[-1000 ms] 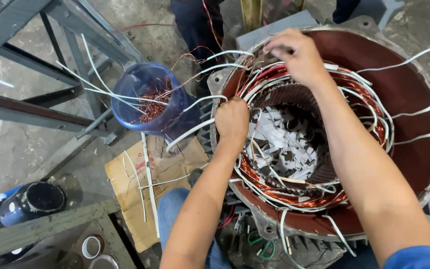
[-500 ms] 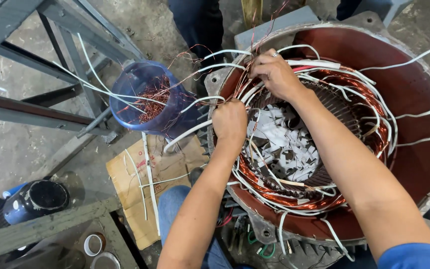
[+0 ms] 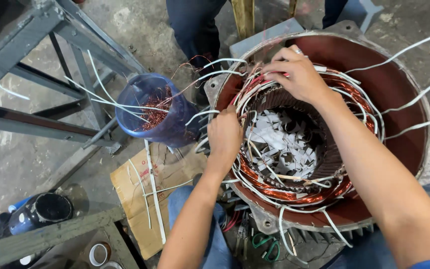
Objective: Repairing the stator of a large electric motor by cutting and stripping wires.
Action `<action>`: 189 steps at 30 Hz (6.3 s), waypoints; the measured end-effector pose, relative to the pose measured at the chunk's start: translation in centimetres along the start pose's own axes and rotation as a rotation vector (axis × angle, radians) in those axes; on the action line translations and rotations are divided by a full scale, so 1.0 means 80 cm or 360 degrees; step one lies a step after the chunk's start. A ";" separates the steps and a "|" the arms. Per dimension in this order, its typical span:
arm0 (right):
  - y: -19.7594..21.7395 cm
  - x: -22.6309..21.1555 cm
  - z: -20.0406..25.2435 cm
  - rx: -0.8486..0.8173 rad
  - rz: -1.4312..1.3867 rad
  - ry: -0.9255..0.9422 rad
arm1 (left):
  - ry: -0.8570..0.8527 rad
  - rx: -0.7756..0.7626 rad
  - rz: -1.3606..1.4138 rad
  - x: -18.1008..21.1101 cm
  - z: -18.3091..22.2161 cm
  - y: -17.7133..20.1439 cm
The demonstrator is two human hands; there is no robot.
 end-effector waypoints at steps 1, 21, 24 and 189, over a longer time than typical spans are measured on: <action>0.016 -0.010 0.003 0.0038 -0.0069 0.0002 | 0.0044 0.0022 0.0209 0.007 0.002 0.026; 0.189 0.040 0.236 0.1799 -0.2018 -0.1802 | 0.0532 0.0366 0.1311 -0.049 0.021 0.095; 0.178 -0.017 0.234 0.1881 -0.2002 -0.1888 | 0.0549 0.0231 0.1589 -0.052 0.020 0.074; 0.039 -0.172 -0.042 0.0313 -0.1151 -0.0884 | 0.0483 0.0016 0.1661 -0.015 0.007 0.071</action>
Point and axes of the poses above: each hand's wrist, its own z-axis away from the middle knuckle, its own y-axis out of the back of the hand, x = y × z, the point moved 7 cm from there along -z, towards the middle knuckle, and after that the axes turned 11 degrees about x, right-handed, at the moved point
